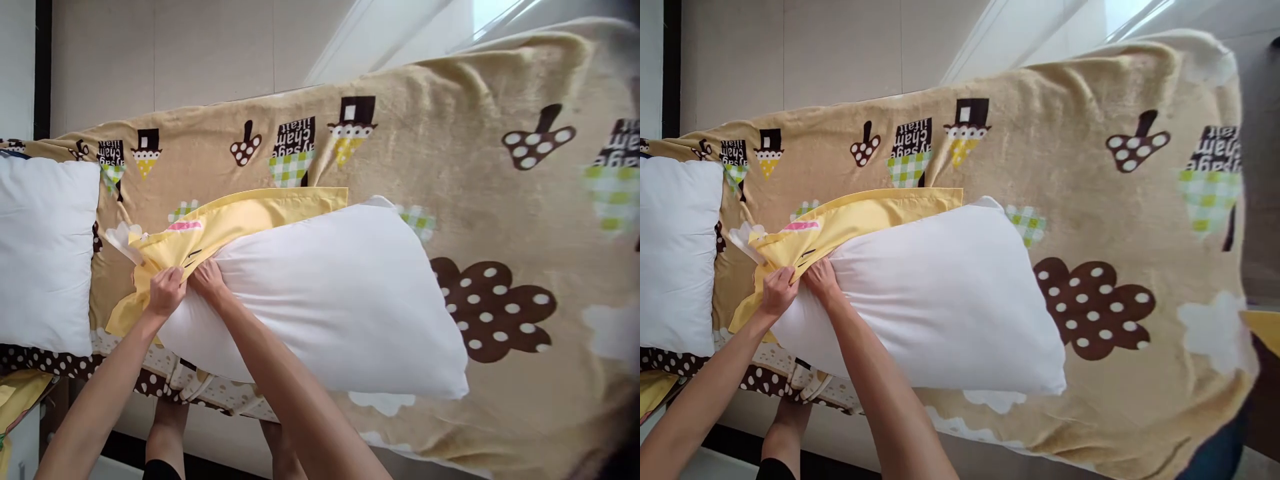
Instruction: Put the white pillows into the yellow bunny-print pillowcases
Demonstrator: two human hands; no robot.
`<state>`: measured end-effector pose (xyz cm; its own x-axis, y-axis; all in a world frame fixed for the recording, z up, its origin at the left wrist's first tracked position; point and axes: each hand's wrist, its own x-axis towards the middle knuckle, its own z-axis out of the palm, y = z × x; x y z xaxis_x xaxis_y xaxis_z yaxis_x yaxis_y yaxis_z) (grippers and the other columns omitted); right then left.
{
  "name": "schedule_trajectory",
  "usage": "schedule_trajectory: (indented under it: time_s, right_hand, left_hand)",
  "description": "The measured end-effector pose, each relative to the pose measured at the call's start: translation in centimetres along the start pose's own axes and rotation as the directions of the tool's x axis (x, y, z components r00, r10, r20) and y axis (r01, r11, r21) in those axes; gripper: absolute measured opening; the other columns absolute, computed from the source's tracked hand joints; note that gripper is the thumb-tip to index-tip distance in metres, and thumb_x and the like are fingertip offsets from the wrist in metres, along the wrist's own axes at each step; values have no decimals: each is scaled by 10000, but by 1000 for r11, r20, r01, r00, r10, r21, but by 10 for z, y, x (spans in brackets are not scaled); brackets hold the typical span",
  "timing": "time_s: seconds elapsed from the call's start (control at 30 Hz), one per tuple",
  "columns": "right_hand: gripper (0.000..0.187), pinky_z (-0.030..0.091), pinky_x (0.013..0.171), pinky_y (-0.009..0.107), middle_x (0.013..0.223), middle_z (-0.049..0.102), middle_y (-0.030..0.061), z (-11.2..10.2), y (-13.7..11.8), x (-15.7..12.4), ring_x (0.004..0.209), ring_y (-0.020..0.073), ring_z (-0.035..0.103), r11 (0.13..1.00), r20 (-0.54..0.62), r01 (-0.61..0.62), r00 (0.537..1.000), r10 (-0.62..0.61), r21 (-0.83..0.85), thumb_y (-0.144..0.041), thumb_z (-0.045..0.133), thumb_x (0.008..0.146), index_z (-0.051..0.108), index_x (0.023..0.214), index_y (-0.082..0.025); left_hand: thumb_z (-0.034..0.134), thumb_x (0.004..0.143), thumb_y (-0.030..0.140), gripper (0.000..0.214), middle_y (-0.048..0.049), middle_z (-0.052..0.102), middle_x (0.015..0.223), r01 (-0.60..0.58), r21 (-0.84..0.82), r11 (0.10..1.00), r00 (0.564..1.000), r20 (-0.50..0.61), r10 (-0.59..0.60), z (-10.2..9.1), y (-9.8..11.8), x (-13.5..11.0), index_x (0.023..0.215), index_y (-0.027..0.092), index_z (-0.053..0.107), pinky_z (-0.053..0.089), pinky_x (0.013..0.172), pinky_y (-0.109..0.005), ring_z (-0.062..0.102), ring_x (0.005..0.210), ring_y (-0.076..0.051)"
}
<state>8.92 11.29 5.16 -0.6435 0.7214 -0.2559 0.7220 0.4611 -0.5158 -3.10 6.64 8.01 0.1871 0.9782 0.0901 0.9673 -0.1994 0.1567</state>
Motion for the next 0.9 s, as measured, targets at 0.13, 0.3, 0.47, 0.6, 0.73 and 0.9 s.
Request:
schedule_trajectory:
  time_s: [0.13, 0.3, 0.47, 0.6, 0.73, 0.9]
  right_hand:
    - [463, 340, 1094, 446, 1343, 589, 159, -12, 17, 9, 1304, 283, 482, 998, -54, -39, 998, 42, 55, -184, 408, 933, 518, 1381, -153]
    - [589, 286, 1159, 464, 1474, 452, 186, -31, -6, -64, 1396, 309, 373, 996, -114, 40, 993, -32, 74, -430, 517, 918, 490, 1399, -91]
    - [653, 376, 1105, 449, 1578, 304, 92, 19, -68, -197, 1460, 251, 266, 950, -153, 309, 941, -301, 35, -379, 488, 923, 304, 1521, -194]
    - [697, 484, 962, 306, 1476, 487, 16, 81, -70, -211, 1327, 135, 475, 973, -188, 230, 955, -231, -32, -36, 412, 855, 327, 1507, -270]
    - [644, 442, 1005, 277, 1449, 519, 17, 80, -43, -175, 1321, 113, 470, 961, -244, 272, 930, -275, -44, -36, 369, 896, 326, 1504, -243]
    - [511, 381, 1036, 388, 1506, 440, 87, 30, -38, -144, 1367, 211, 407, 965, -292, 236, 921, -258, -110, -105, 394, 939, 430, 1441, -193]
  left_hand:
    - [469, 770, 33, 232, -78, 609, 825, 197, 102, 975, 975, 85, -206, -8, -8, -27, 889, 183, 602, 462, 745, -326, 603, 835, -234]
    - [512, 839, 161, 133, -84, 622, 911, 345, 170, 923, 891, 251, -379, -4, -19, -46, 943, 181, 592, 465, 864, -385, 606, 918, -267]
    - [468, 876, 160, 212, -110, 653, 990, 415, 104, 904, 875, 226, -428, 3, -10, -53, 1042, 167, 600, 453, 885, -364, 601, 997, -265]
    - [516, 882, 234, 195, -118, 670, 1007, 485, 120, 866, 843, 199, -500, -4, -11, -58, 1037, 172, 617, 415, 932, -416, 585, 1016, -287]
    - [507, 893, 260, 209, -118, 651, 1085, 629, 185, 755, 755, 83, -650, -9, -16, -64, 1056, 188, 617, 370, 959, -472, 562, 1079, -307]
    - [572, 840, 258, 320, -155, 531, 1262, 877, 76, 474, 479, -76, -875, -13, -12, -75, 1154, 201, 544, 357, 976, -514, 459, 1233, -346]
